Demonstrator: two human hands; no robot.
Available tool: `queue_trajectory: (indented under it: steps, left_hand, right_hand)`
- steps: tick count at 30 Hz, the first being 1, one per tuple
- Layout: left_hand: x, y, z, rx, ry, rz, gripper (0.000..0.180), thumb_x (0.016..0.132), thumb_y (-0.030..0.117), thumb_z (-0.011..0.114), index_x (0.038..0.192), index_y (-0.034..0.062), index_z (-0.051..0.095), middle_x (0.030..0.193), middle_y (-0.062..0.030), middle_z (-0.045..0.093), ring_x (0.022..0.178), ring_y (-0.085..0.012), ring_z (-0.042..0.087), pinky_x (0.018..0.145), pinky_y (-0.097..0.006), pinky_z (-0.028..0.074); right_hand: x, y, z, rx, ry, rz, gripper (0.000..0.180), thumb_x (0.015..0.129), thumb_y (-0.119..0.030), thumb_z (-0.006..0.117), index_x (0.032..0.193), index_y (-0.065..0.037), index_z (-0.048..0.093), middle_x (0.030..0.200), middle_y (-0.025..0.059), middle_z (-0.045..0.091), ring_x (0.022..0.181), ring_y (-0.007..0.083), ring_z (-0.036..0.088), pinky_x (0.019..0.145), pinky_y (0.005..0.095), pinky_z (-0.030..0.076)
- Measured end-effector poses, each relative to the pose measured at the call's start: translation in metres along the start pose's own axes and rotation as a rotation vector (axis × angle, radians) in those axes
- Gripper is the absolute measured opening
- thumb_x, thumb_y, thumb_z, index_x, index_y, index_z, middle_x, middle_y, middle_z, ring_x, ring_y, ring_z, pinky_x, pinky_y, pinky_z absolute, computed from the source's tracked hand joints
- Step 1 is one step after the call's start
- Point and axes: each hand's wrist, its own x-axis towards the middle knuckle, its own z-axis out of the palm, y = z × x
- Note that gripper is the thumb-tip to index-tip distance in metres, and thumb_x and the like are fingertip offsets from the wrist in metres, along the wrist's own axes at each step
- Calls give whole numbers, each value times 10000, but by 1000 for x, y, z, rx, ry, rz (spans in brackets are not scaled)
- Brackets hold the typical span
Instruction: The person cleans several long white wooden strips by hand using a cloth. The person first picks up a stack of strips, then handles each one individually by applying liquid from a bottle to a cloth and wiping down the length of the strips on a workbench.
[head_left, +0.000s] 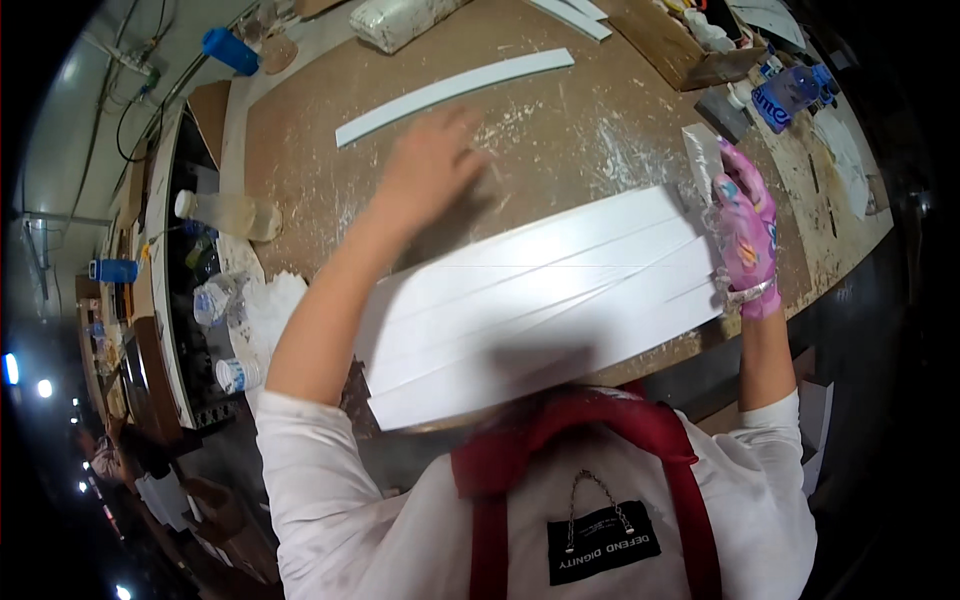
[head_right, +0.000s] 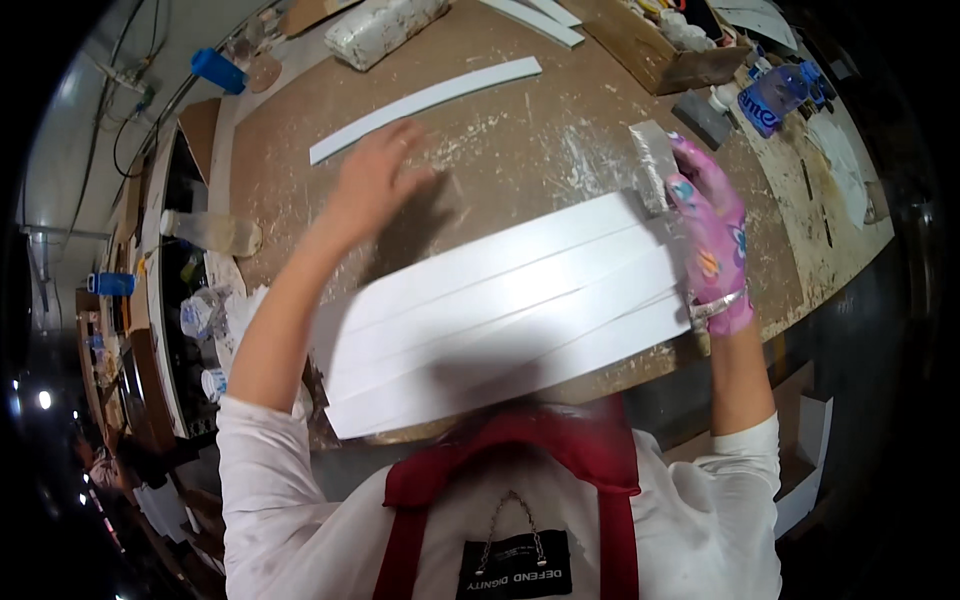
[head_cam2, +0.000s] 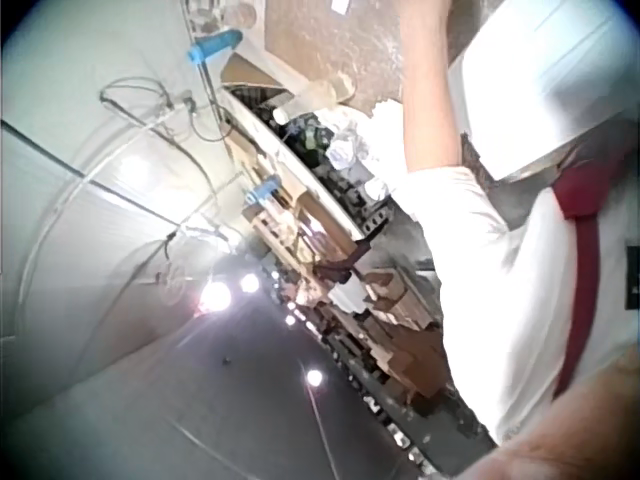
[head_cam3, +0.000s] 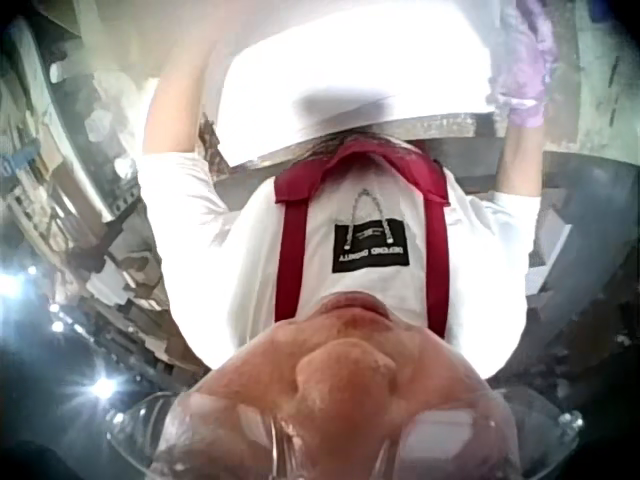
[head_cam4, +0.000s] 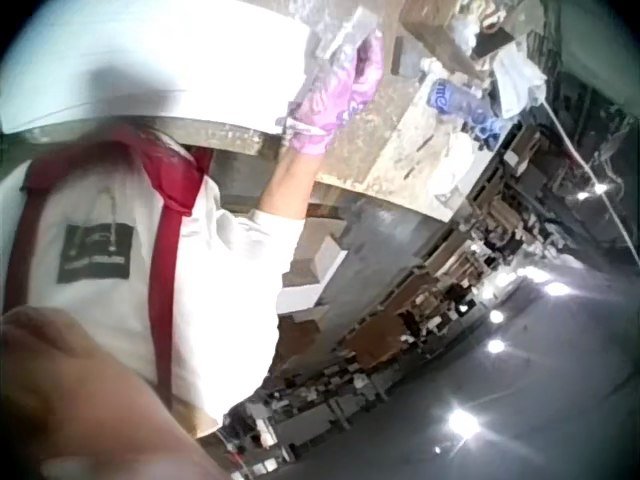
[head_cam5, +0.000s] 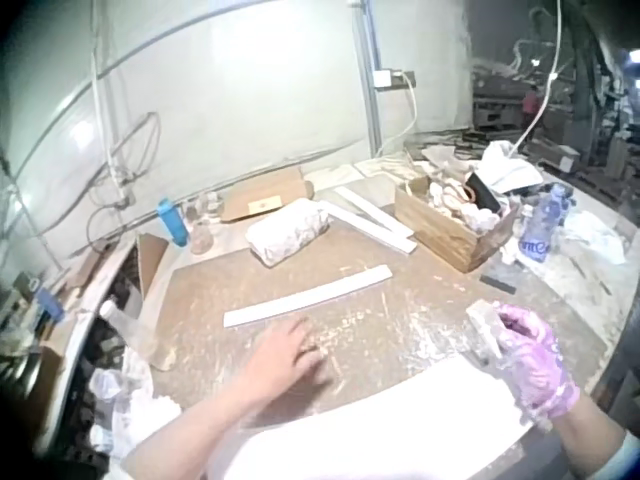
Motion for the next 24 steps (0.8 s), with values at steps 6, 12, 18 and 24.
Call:
queue_trajectory:
  steps: [6, 12, 18, 24]
  left_hand:
    - [70, -124, 82, 233, 145, -103, 567, 856, 359, 595, 1325, 80, 442, 1374, -147, 432, 1235, -346, 419, 997, -470, 385]
    - [78, -127, 98, 424, -159, -350, 489, 880, 403, 562, 1266, 108, 507, 1252, -118, 519, 1161, -340, 475, 907, -557, 386]
    - [37, -72, 33, -79, -32, -167, 372, 869, 286, 607, 1084, -16, 569, 1055, -207, 559, 929, -387, 561, 801, -422, 445]
    - [-61, 83, -60, -182, -160, -66, 451, 762, 134, 706, 1158, -15, 550, 1007, -171, 537, 864, -319, 555, 778, -373, 461]
  right_hand:
    - [4, -8, -4, 43, 8, -21, 407, 886, -194, 593, 1249, -15, 548, 1201, 66, 564, 1114, 166, 510, 969, 288, 371]
    - [-3, -3, -16, 39, 96, 63, 405, 881, -230, 615, 1234, -37, 568, 1179, 68, 591, 1090, 154, 543, 948, 291, 411]
    - [5, 11, -47, -60, 89, -49, 398, 897, -252, 612, 1234, -45, 572, 1113, 41, 613, 1014, 115, 556, 877, 248, 434]
    - [-1, 21, -81, -117, 71, -60, 402, 886, -262, 638, 1234, -68, 579, 1073, 7, 608, 900, 81, 550, 737, 216, 447]
